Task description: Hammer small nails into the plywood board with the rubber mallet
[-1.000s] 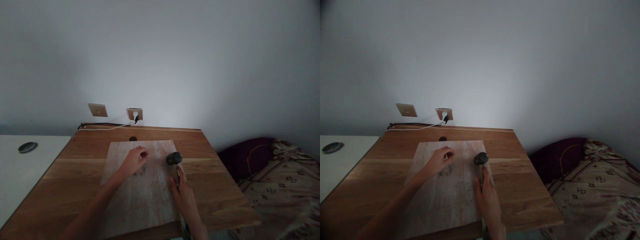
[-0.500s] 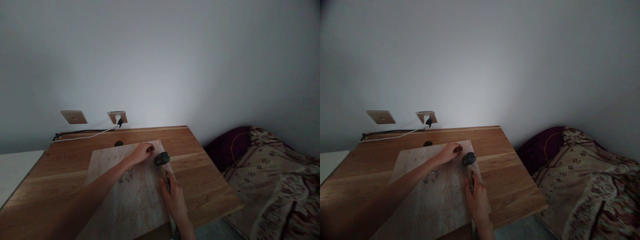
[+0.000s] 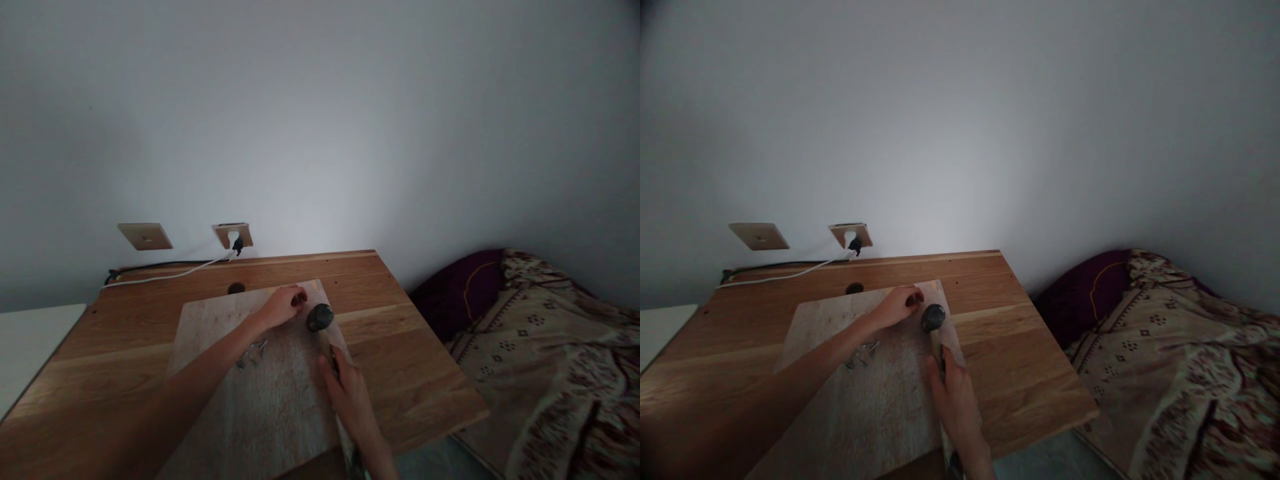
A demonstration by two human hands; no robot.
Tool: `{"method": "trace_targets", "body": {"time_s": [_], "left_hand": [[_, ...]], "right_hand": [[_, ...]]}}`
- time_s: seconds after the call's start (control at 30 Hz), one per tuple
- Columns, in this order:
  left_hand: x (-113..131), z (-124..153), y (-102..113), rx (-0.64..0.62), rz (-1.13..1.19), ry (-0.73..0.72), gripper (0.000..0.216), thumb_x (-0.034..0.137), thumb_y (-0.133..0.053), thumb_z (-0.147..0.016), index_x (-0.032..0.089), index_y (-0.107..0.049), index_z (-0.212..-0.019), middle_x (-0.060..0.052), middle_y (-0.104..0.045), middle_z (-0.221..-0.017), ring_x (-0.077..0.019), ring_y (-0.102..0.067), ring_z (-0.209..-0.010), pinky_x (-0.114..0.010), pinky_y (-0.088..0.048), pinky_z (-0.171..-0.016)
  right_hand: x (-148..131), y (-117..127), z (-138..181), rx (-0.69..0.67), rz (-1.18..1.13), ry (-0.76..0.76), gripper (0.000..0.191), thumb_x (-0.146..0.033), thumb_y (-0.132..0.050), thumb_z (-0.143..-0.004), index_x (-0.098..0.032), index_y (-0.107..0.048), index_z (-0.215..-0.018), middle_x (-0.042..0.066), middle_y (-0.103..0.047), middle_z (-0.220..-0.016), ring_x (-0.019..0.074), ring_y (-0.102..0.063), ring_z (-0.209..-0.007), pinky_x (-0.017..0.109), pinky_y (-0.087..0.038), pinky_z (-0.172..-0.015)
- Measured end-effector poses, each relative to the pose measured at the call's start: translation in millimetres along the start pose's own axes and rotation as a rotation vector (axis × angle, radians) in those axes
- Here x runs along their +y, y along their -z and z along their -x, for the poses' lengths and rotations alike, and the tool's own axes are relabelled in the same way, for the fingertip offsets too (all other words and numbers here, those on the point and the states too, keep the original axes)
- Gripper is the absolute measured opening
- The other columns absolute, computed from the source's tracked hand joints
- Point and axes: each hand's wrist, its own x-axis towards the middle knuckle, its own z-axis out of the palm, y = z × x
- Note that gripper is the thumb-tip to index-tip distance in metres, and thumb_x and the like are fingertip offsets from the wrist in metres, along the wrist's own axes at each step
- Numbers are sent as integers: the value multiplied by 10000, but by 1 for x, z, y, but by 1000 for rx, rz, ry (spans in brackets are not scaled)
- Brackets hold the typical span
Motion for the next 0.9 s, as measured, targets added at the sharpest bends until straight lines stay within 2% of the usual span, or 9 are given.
{"method": "trace_targets", "body": {"time_s": [0.1, 0.2, 0.27, 0.47, 0.63, 0.77, 0.9], "left_hand": [[-4, 2, -3, 64, 46, 13, 176, 89, -655, -819, 151, -762, -944, -77, -746, -932, -188, -675, -812, -298, -521, -779], [-5, 4, -6, 102, 80, 2, 148, 135, -665, -876, 161, -782, -962, -86, -751, -995, -191, -688, -872, -309, -530, -837], [-4, 5, -7, 94, 97, -15, 167, 129, -654, -885, 166, -789, -976, -87, -752, -1019, -188, -693, -881, -306, -532, -843], [-4, 8, -9, 118, 136, 3, 365, 41, -616, -807, 152, -739, -1133, -70, -760, -976, -177, -684, -828, -299, -529, -810], [-7, 9, -11, 144, 222, 3, 395, 62, -642, -788, 141, -693, -1172, -49, -752, -909, -163, -668, -756, -282, -513, -750], [-9, 8, -12, 159, 268, 3, 407, 111, -677, -814, 144, -669, -1220, -38, -762, -863, -173, -677, -736, -285, -510, -733], [-10, 6, -13, 159, 227, 59, 507, 26, -674, -741, 154, -676, -1231, -48, -775, -910, -200, -704, -795, -289, -517, -755]], "right_hand": [[-3, 5, -7, -157, -241, -162, 328, -518, -535, -944, -225, -644, -1045, -16, -650, -625, 205, -654, -519, 294, -527, -490], [-9, 8, -13, -259, -470, -334, 386, -596, -603, -874, -236, -566, -1008, -96, -530, -563, 119, -457, -339, 223, -365, -319], [-14, 10, -17, -236, -520, -346, 433, -640, -628, -842, -233, -545, -963, -98, -521, -594, 91, -425, -340, 208, -346, -310], [-24, 9, -35, -162, -479, -200, 425, -645, -592, -880, -224, -535, -852, -85, -489, -597, 81, -426, -364, 211, -366, -333], [-30, 4, -52, -146, -474, -150, 404, -626, -567, -909, -225, -540, -866, -78, -498, -610, 85, -426, -362, 221, -343, -329], [-31, -2, -62, -156, -462, -123, 435, -655, -599, -874, -222, -558, -891, -70, -515, -619, 85, -429, -360, 229, -350, -333], [-29, -9, -64, -186, -480, -127, 440, -660, -613, -859, -226, -558, -911, -65, -524, -636, 90, -425, -350, 232, -337, -314]]}}
